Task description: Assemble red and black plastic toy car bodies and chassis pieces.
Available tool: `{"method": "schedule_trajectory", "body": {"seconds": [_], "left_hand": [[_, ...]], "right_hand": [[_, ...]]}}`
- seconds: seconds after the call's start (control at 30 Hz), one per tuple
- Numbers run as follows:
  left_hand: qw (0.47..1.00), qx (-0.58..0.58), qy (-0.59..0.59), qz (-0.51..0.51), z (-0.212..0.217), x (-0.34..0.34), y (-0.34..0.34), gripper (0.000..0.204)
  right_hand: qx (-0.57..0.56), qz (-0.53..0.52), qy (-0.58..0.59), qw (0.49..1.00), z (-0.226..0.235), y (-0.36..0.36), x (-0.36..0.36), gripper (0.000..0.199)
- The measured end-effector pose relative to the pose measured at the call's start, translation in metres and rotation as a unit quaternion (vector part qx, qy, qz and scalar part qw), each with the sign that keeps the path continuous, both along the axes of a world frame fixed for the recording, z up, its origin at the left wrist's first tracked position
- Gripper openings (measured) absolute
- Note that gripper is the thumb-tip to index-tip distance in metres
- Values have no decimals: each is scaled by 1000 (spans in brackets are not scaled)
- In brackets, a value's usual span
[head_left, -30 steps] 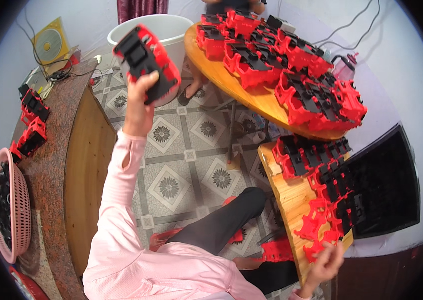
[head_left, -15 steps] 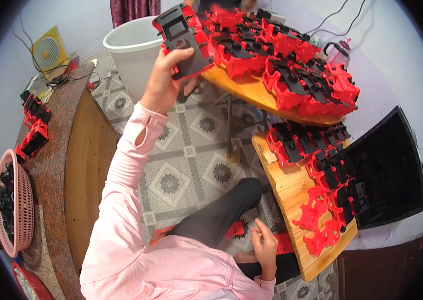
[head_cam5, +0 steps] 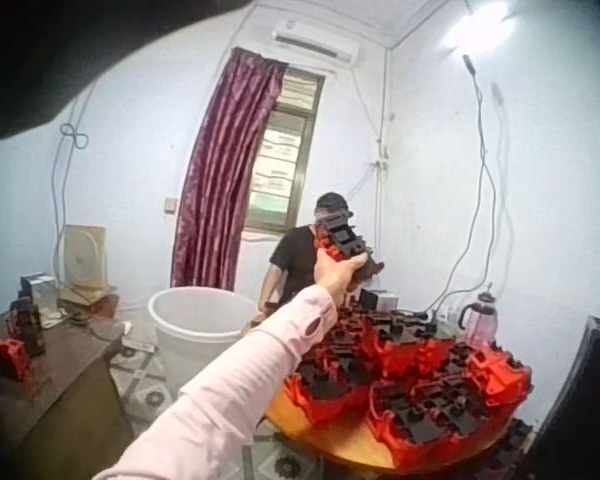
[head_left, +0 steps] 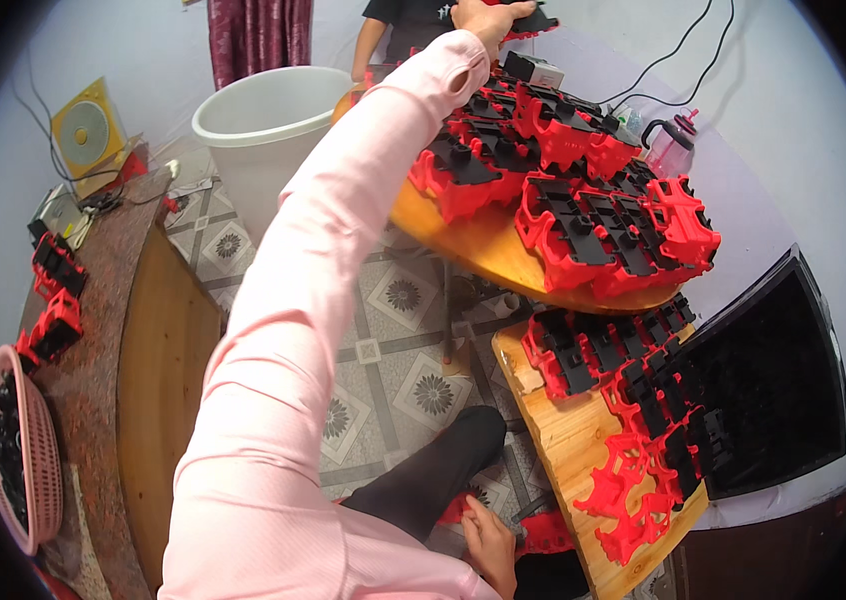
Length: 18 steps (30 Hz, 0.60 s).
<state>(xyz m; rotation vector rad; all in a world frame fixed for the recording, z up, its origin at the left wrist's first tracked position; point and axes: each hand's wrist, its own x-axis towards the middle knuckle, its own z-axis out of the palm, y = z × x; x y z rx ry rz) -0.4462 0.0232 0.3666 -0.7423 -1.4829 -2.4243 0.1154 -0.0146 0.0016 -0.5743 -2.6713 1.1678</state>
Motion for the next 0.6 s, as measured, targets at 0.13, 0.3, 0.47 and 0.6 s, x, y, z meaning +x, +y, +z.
{"method": "schedule_trajectory", "body": {"seconds": [0.13,0.3,0.47,0.6], "left_hand": [[984,25,-99,144,-20,-51,83,94],[960,-199,-104,165,-39,-185,104,109],[907,-397,10,141,-53,-228,117,93],[910,-398,-18,115,-94,-215,131,75]], "right_hand": [[10,-67,-23,997,-23,15,21,39],[25,-88,-29,995,-3,26,17,32],[38,-109,-67,991,-5,38,27,32],[65,-141,-77,985,0,38,33,33]]}}
